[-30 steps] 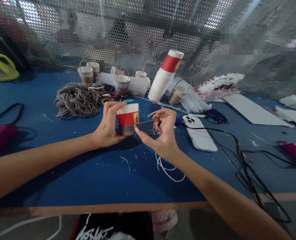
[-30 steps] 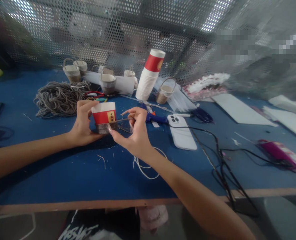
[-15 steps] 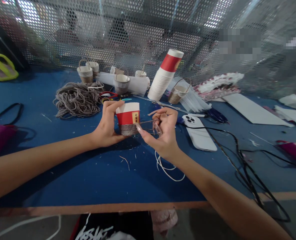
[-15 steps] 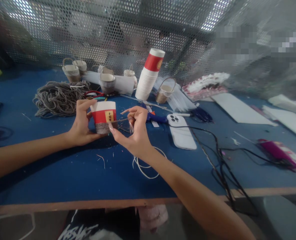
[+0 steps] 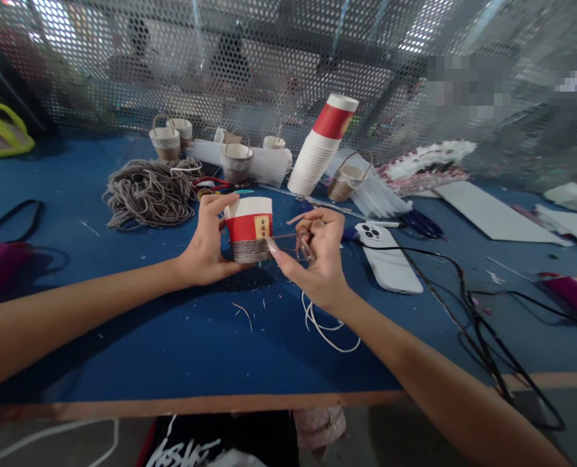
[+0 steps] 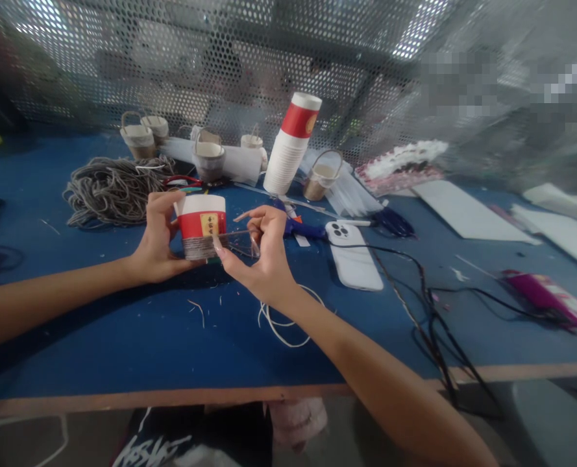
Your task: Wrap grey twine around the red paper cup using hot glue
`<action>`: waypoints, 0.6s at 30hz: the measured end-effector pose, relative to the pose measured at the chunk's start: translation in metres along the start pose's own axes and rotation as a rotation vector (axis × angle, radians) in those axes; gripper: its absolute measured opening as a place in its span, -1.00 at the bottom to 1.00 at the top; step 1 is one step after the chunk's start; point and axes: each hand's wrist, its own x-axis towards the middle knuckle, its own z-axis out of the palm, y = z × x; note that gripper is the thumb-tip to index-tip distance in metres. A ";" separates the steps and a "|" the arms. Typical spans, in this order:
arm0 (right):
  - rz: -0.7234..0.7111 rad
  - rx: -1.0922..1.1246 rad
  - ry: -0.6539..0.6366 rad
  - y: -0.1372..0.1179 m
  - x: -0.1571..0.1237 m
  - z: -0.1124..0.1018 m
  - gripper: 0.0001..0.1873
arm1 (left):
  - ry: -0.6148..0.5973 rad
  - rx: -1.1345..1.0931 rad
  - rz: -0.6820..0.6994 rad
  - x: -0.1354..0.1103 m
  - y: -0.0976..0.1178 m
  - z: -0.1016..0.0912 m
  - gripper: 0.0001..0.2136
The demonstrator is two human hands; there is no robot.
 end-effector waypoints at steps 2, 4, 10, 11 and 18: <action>0.008 -0.004 -0.003 0.000 0.000 0.000 -0.51 | -0.008 0.003 -0.010 -0.001 -0.001 0.000 -0.14; 0.022 0.002 -0.008 -0.001 0.001 0.000 -0.51 | -0.014 0.000 -0.018 -0.001 -0.001 0.000 -0.13; 0.031 0.054 -0.019 0.002 0.000 -0.001 -0.55 | -0.012 -0.025 -0.025 -0.003 -0.003 0.000 -0.11; 0.035 0.057 -0.020 0.002 0.000 -0.001 -0.55 | -0.014 -0.025 -0.027 -0.004 -0.003 0.000 -0.12; 0.048 0.053 -0.015 0.003 0.000 -0.001 -0.55 | -0.044 -0.044 -0.056 -0.005 -0.002 -0.003 -0.11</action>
